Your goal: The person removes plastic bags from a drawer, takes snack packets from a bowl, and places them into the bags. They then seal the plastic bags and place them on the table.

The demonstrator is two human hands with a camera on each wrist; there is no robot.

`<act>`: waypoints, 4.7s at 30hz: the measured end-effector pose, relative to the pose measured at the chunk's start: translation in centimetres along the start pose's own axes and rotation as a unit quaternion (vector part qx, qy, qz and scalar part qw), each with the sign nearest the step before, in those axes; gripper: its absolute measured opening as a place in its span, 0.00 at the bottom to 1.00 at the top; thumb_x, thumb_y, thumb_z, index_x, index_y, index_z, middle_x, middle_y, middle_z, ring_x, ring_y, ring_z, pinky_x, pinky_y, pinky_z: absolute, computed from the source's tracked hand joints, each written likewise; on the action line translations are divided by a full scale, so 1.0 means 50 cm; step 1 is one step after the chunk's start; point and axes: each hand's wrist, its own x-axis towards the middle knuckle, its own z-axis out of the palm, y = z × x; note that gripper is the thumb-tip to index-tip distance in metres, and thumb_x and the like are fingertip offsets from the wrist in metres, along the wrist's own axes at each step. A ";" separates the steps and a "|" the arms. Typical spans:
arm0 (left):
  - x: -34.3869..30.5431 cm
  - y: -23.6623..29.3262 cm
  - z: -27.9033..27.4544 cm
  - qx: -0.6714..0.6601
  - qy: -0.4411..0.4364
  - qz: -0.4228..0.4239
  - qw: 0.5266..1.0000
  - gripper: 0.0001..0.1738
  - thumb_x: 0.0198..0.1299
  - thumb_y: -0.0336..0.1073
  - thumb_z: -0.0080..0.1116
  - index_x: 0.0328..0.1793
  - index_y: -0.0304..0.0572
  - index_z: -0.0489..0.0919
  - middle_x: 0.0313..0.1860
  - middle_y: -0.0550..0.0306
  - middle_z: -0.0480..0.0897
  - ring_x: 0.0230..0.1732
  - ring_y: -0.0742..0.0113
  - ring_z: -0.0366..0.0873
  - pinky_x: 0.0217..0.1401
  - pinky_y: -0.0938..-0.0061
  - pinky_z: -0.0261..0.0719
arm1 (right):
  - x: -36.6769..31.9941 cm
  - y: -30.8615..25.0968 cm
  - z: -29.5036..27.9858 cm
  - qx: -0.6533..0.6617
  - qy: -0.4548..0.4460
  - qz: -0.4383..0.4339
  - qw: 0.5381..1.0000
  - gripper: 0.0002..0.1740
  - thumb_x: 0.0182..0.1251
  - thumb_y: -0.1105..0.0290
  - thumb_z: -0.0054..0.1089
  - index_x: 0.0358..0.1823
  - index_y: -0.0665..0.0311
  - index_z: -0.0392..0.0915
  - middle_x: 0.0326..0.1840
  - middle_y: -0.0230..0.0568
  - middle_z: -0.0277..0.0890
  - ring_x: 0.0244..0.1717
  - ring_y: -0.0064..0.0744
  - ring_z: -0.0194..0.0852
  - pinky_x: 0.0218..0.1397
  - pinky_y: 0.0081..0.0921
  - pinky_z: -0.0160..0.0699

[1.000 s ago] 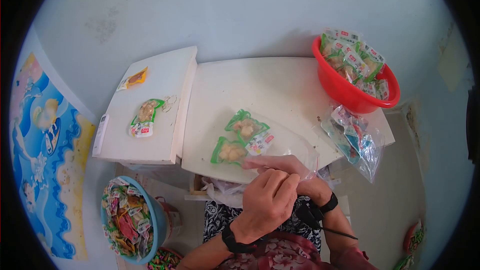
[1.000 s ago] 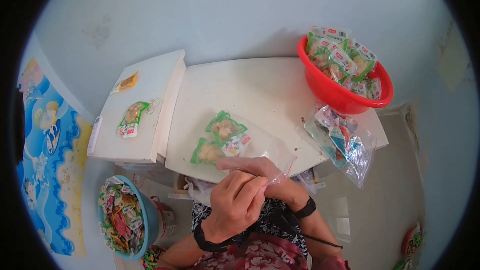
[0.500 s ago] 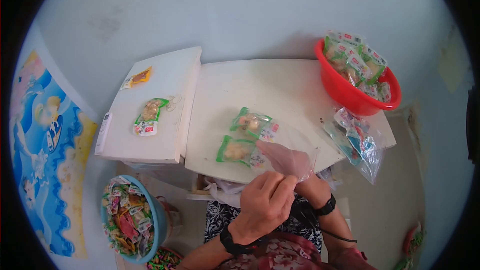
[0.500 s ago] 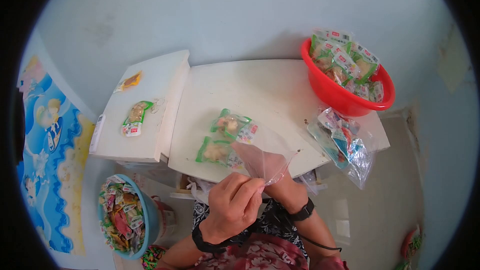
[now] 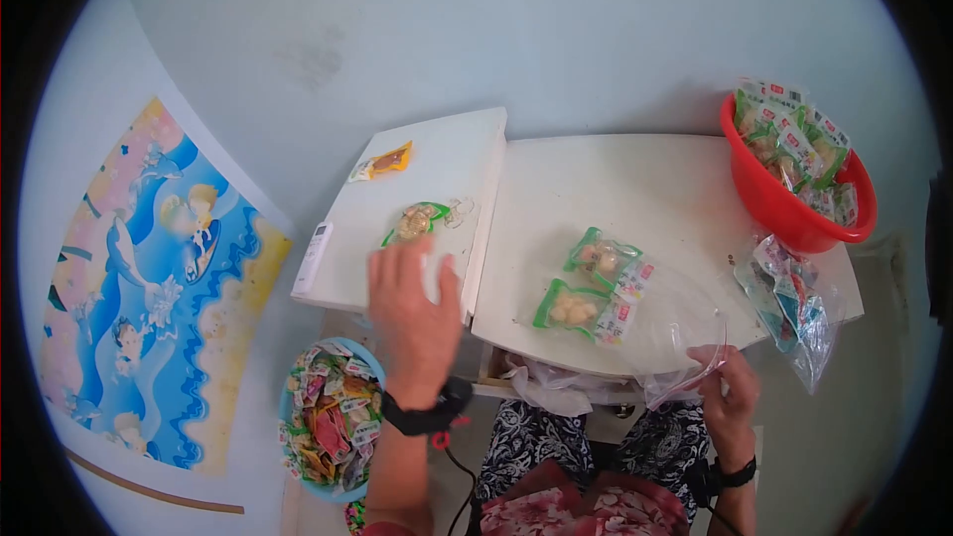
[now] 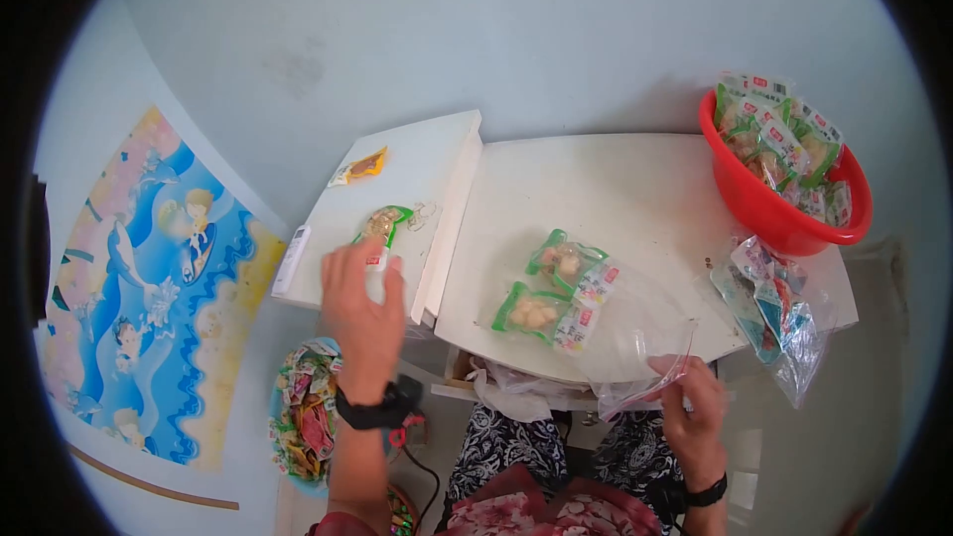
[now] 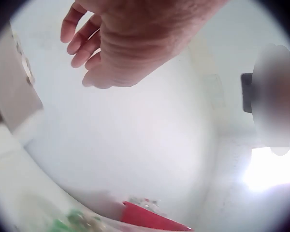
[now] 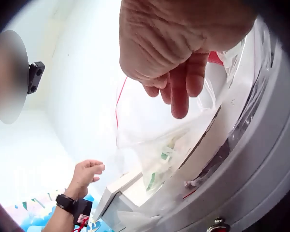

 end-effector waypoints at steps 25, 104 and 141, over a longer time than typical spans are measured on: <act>-0.028 0.036 -0.065 -0.331 -0.034 -0.193 0.923 0.12 0.80 0.34 0.50 0.51 0.29 0.78 0.35 0.52 0.84 0.25 0.67 0.85 0.22 0.79 0.74 | -0.044 -0.108 -0.044 0.169 0.143 0.086 0.971 0.10 0.74 0.78 0.54 0.50 0.74 0.80 0.43 0.49 0.82 0.27 0.29 0.81 0.30 0.23 0.79; -0.190 0.334 0.057 -0.330 -0.092 0.201 0.918 0.19 0.50 0.21 0.70 0.50 0.37 0.83 0.35 0.56 0.79 0.29 0.57 0.79 0.27 0.66 0.76 | 0.048 -0.026 -0.002 0.314 -0.093 0.380 0.865 0.16 0.82 0.63 0.57 0.44 0.70 0.83 0.32 0.33 0.83 0.22 0.19 0.77 0.20 0.16 0.70; -0.137 0.231 0.060 -0.365 -0.126 0.164 0.908 0.15 0.59 0.25 0.68 0.52 0.34 0.82 0.39 0.49 0.84 0.36 0.51 0.83 0.38 0.62 0.82 | -0.027 -0.001 0.018 0.194 -0.099 0.231 0.948 0.17 0.74 0.79 0.58 0.63 0.70 0.79 0.60 0.46 0.84 0.59 0.38 0.86 0.60 0.34 0.85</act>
